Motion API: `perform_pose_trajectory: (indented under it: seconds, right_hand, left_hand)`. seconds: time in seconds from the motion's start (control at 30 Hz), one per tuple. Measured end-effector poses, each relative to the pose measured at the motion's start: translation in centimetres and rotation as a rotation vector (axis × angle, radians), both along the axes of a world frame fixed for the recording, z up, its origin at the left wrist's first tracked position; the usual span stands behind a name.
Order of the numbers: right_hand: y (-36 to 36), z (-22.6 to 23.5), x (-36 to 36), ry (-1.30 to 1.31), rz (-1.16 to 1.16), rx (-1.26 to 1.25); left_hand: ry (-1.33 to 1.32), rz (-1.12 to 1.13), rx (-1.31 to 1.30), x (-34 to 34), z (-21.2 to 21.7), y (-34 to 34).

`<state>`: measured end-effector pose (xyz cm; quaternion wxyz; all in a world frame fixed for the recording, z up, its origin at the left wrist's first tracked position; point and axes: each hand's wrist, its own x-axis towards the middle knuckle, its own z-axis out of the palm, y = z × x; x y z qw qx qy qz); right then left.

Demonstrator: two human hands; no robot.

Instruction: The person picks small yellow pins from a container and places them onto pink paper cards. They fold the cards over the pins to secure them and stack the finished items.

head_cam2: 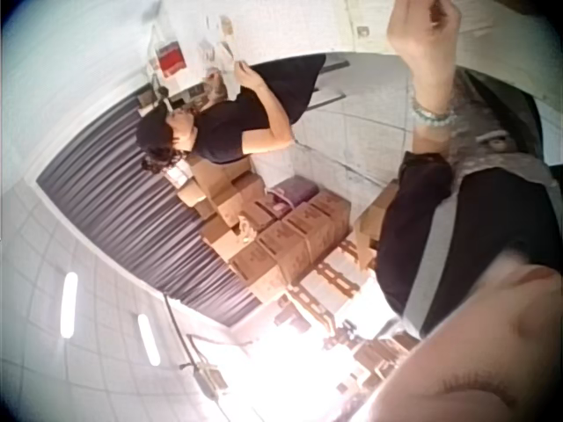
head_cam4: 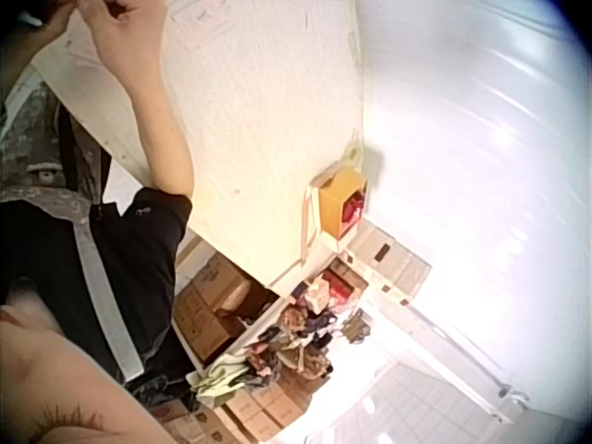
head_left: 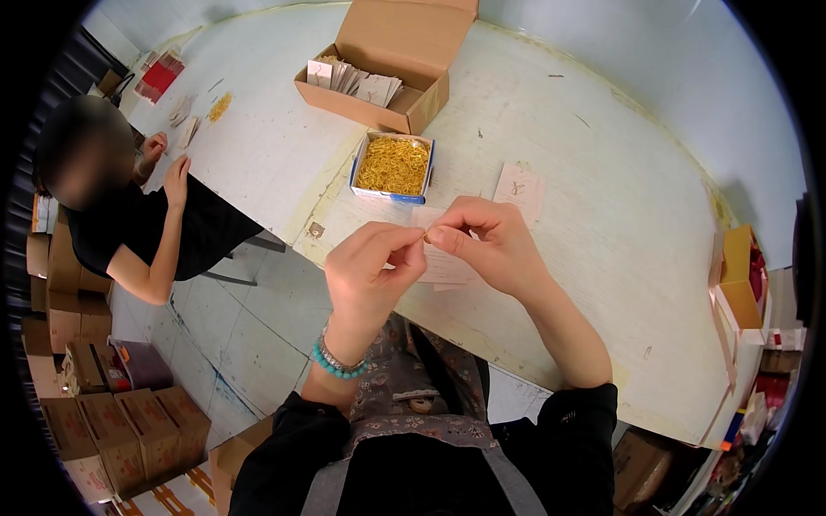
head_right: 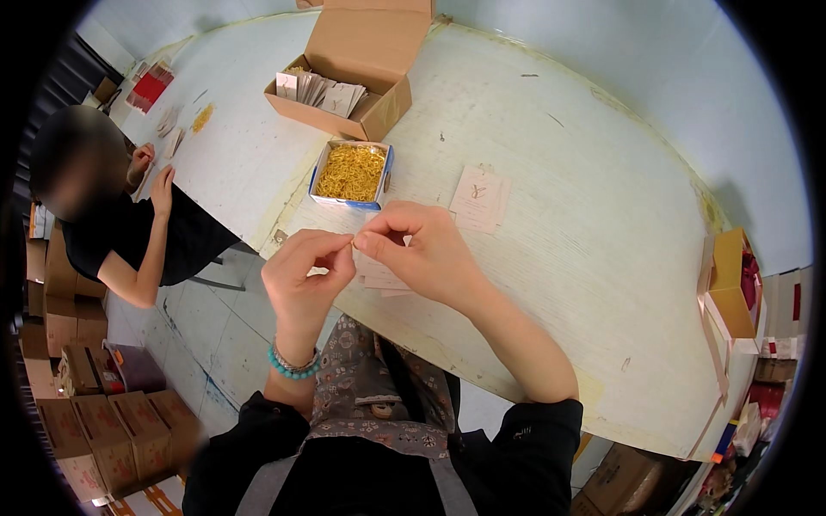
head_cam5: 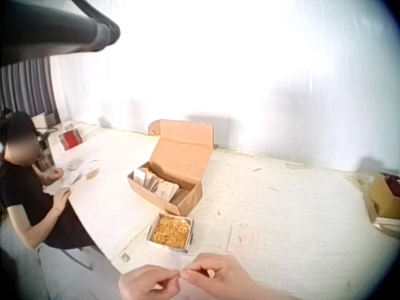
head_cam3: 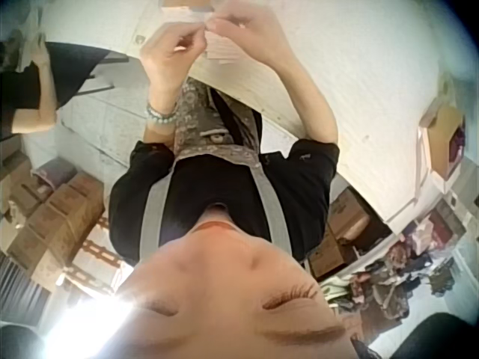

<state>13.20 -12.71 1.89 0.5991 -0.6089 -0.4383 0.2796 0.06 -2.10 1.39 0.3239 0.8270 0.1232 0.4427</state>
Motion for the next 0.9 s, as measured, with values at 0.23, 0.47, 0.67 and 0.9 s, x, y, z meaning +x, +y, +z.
perform_pose_trajectory:
  seconds: [0.23, 0.47, 0.67, 0.9]
  right_hand:
    - [0.2, 0.3, -0.4, -0.107, -0.098, 0.049]
    - [0.2, -0.1, -0.7, -0.012, -0.168, -0.008]
    - [0.4, -0.6, -0.7, 0.31, -0.094, -0.054]
    - [0.4, -0.7, -0.9, 0.428, -0.038, -0.058]
  left_hand:
    - [0.061, -0.072, -0.325, -0.3, 0.2, 0.1]
    - [0.069, -0.077, -0.258, -0.1, -0.1, -0.2]
    - [0.01, 0.027, 0.024, 0.5, -0.4, -0.4]
    - [-0.014, 0.047, 0.004, 0.7, -0.9, -0.5]
